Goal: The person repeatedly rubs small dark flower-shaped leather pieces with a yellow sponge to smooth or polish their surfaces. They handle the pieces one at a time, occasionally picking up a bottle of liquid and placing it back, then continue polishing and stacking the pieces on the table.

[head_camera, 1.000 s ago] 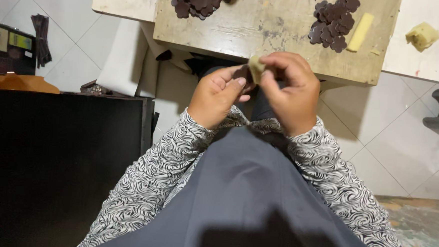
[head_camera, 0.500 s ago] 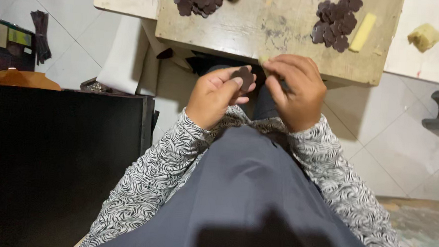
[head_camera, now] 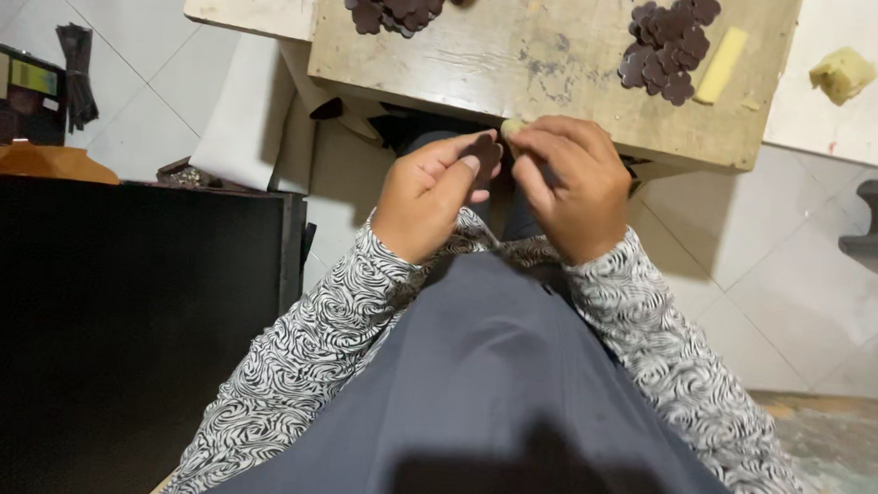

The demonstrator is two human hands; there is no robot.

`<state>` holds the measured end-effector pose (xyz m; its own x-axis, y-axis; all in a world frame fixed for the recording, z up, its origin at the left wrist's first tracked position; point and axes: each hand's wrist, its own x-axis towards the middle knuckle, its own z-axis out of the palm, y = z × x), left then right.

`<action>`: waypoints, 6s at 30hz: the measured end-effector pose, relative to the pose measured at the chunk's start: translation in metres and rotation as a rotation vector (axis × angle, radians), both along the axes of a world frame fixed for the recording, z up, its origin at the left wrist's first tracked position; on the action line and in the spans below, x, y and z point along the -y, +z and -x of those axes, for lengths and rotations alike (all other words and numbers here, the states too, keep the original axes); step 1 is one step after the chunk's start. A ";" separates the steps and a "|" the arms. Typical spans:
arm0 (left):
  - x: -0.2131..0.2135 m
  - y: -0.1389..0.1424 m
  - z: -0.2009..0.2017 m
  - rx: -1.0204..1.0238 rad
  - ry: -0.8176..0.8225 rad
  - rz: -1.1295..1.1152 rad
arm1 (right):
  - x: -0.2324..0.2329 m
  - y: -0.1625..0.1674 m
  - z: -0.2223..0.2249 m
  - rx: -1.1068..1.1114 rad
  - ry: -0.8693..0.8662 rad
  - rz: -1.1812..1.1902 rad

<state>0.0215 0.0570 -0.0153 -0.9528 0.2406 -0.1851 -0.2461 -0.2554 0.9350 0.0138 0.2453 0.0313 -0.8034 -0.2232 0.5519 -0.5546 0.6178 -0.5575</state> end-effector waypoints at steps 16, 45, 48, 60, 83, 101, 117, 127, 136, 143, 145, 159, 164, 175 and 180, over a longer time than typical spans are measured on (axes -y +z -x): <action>0.008 0.011 0.003 0.234 -0.048 -0.302 | -0.005 0.003 -0.006 0.036 -0.022 0.174; 0.001 0.001 0.004 0.245 0.035 -0.422 | 0.003 -0.002 -0.002 -0.047 0.087 -0.018; -0.003 -0.005 0.004 0.286 0.052 -0.357 | -0.003 0.003 -0.005 -0.038 0.000 -0.016; 0.004 0.006 0.006 0.235 0.087 -0.422 | 0.000 -0.005 -0.001 0.028 0.016 0.024; 0.009 -0.009 0.014 0.309 -0.280 -1.170 | -0.003 -0.003 -0.013 0.210 0.074 0.288; -0.034 -0.058 0.009 0.546 0.050 -0.771 | -0.002 -0.031 -0.016 0.161 0.468 -0.052; -0.014 -0.107 0.072 0.102 0.569 0.190 | -0.116 -0.174 0.002 1.244 -0.004 1.199; -0.022 -0.008 0.221 -0.448 0.593 0.957 | -0.118 -0.159 0.002 1.261 -0.049 1.230; -0.028 -0.061 0.214 -0.207 0.236 1.546 | -0.121 -0.173 0.027 1.283 -0.065 1.315; -0.033 -0.092 0.231 -0.264 0.275 1.637 | -0.120 -0.191 0.048 1.302 -0.033 1.414; -0.035 -0.100 0.231 -0.397 0.338 1.657 | -0.125 -0.192 0.049 1.288 -0.007 1.466; -0.039 -0.074 0.241 -0.262 0.326 1.626 | -0.145 -0.194 0.027 1.201 0.013 1.523; -0.045 -0.075 0.251 -0.099 0.170 1.584 | -0.160 -0.194 0.019 1.180 -0.043 1.530; -0.049 -0.100 0.265 -0.153 0.367 1.498 | -0.178 -0.196 0.015 1.115 -0.089 1.482; -0.059 -0.115 0.259 -0.260 0.428 1.519 | -0.203 -0.207 0.002 1.033 -0.104 1.506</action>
